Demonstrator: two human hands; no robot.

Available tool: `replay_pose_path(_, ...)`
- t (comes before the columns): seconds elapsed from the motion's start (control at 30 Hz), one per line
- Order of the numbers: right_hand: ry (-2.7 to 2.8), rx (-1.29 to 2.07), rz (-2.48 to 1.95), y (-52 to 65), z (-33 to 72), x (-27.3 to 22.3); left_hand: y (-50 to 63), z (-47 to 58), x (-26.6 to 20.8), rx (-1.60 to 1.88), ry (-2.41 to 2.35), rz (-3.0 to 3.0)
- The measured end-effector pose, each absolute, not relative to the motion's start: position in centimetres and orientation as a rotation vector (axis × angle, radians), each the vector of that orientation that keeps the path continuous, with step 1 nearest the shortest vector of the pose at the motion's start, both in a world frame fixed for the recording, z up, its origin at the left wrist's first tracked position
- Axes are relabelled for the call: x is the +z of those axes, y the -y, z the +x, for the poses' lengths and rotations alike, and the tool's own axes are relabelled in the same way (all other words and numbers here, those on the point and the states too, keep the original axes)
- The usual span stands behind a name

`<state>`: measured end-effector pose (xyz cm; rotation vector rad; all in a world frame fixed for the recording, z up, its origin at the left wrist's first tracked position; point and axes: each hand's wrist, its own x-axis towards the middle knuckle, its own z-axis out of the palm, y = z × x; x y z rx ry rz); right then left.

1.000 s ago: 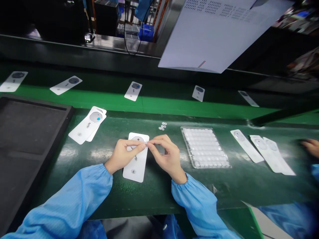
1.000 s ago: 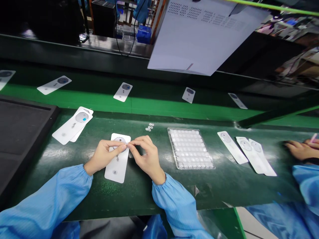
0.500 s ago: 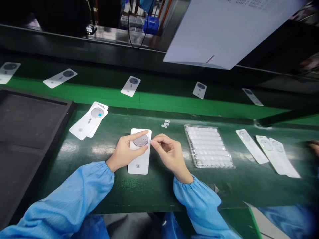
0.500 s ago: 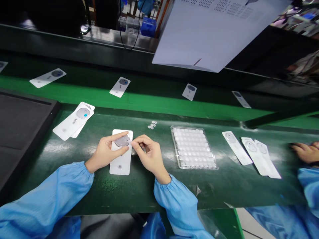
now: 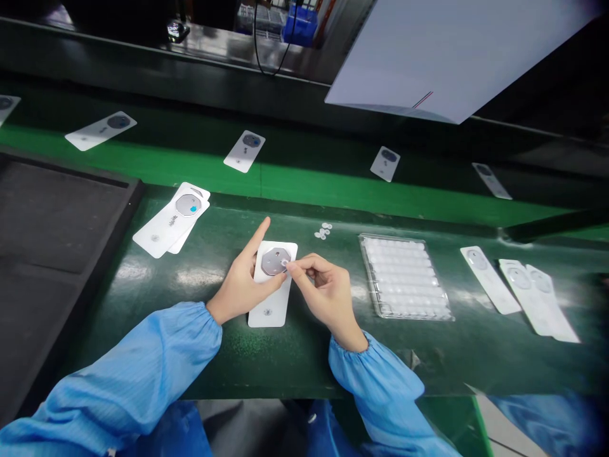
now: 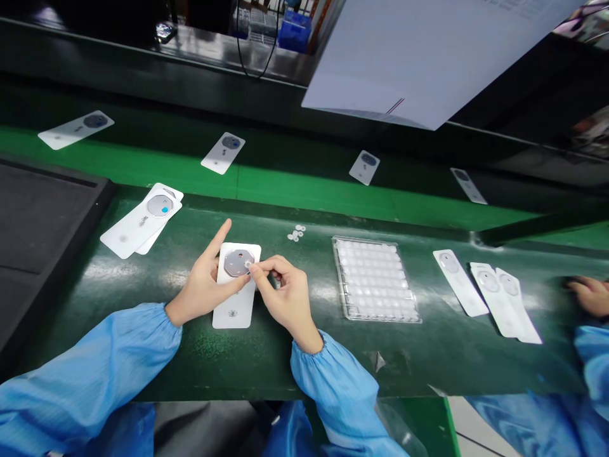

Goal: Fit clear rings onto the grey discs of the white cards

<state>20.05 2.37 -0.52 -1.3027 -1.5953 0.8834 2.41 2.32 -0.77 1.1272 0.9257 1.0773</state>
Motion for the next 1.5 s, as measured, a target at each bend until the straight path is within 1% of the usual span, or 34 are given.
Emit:
replay_pose_path(0.47, 1.563, 0.76, -1.384, -2.0, 18.9, -0.2, -2.3, 2.6, -1.0, 1.054, -0.901, 0.991)
replay_pose_path(0.67, 1.395, 0.996, -1.379, -2.8, 19.4, -0.1, -2.3, 2.3, -1.3, 1.071, -0.842, 0.952)
replay_pose_path(0.8, 1.342, 1.226, -1.313, -3.6, 20.0, -0.2, -2.7, 2.2, -1.2, 1.075, -0.895, 0.937)
replay_pose_path(0.97, 1.452, 1.259, -1.22, -3.0, 20.5, -0.6, -3.2, 2.6, -1.8, 1.133, -0.972, 0.803)
replay_pose_path(1.13, 1.605, 1.506, -1.228, -1.8, 19.6, -1.6, -3.7, 1.9, -2.1, 1.235, -0.914, 0.68)
replay_pose_path(1.27, 1.725, 1.43, -1.345, -1.2, 18.2, -1.5, -3.6, 1.4, -1.6, 1.246, -0.919, 0.718)
replay_pose_path(1.37, 1.716, 1.396, -1.342, -1.0, 17.4, -0.8, -4.6, 1.1, -0.9, 1.231, -0.96, 0.724)
replay_pose_path(1.5, 1.644, 1.396, -1.279, -4.1, 16.1, 0.6, -9.1, -1.7, 1.7, 1.133, -0.935, 0.784)
